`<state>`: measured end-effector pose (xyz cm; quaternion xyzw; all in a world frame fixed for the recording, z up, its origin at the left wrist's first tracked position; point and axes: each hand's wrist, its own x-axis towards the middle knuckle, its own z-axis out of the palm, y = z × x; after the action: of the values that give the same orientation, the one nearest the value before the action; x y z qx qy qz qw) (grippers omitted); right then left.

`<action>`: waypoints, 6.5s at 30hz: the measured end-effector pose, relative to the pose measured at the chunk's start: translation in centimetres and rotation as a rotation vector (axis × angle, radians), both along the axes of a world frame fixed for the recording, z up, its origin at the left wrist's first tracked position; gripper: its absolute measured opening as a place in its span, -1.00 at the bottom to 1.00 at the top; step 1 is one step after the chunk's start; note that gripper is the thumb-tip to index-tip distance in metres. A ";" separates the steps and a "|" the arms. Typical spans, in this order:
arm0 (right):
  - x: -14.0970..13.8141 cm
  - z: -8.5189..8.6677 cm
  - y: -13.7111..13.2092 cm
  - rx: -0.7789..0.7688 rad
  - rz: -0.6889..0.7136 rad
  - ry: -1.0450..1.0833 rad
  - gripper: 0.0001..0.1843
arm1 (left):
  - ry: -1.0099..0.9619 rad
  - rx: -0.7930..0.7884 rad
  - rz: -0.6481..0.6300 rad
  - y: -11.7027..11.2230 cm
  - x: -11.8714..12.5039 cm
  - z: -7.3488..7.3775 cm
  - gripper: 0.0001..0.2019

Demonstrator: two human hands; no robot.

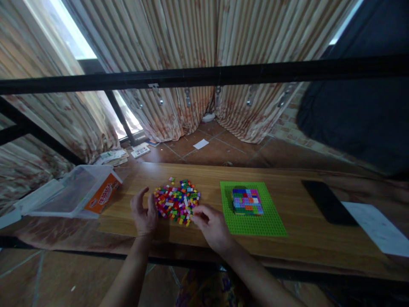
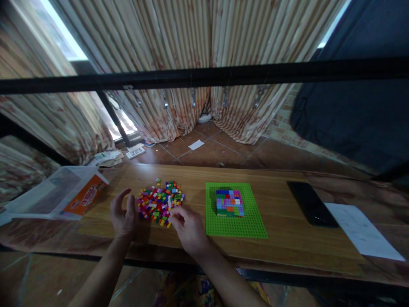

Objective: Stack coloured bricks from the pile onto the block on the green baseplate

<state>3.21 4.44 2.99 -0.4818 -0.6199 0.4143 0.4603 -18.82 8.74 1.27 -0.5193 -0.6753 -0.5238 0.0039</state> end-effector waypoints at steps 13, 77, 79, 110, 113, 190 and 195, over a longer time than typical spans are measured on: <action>7.8 0.2 -11.9 -0.303 -0.023 0.157 -0.90 | -0.854 -0.651 -0.767 -15.7 16.0 1.6 -0.71; 1.6 -3.3 1.7 0.121 0.010 -0.410 -0.68 | -1.194 -0.418 -0.331 -12.7 8.5 0.0 -0.67; 1.7 -3.3 0.8 0.192 0.008 -0.389 -0.73 | -1.170 -0.414 -0.331 -12.5 8.3 -0.1 -0.68; -3.0 -2.0 -0.3 0.360 0.205 -0.601 -0.92 | 0.056 -0.419 -0.219 -9.9 4.4 -1.1 -0.83; -2.3 -1.3 -0.9 0.310 0.183 -0.485 -0.87 | 0.085 -0.439 -0.219 -9.9 4.5 -0.9 -0.82; 17.0 -1.7 1.7 0.411 -0.182 -0.658 -0.72 | 0.235 -0.512 -0.186 -9.3 4.4 -1.0 -0.77; 16.9 -2.0 0.9 0.469 -0.234 -0.700 -0.70 | 0.218 -0.515 -0.189 -9.4 4.4 -0.8 -0.76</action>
<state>20.13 5.30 1.03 -0.5426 -0.7572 0.0192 0.3631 -14.37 -0.62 0.45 -0.6170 -0.7302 -0.2742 -0.1045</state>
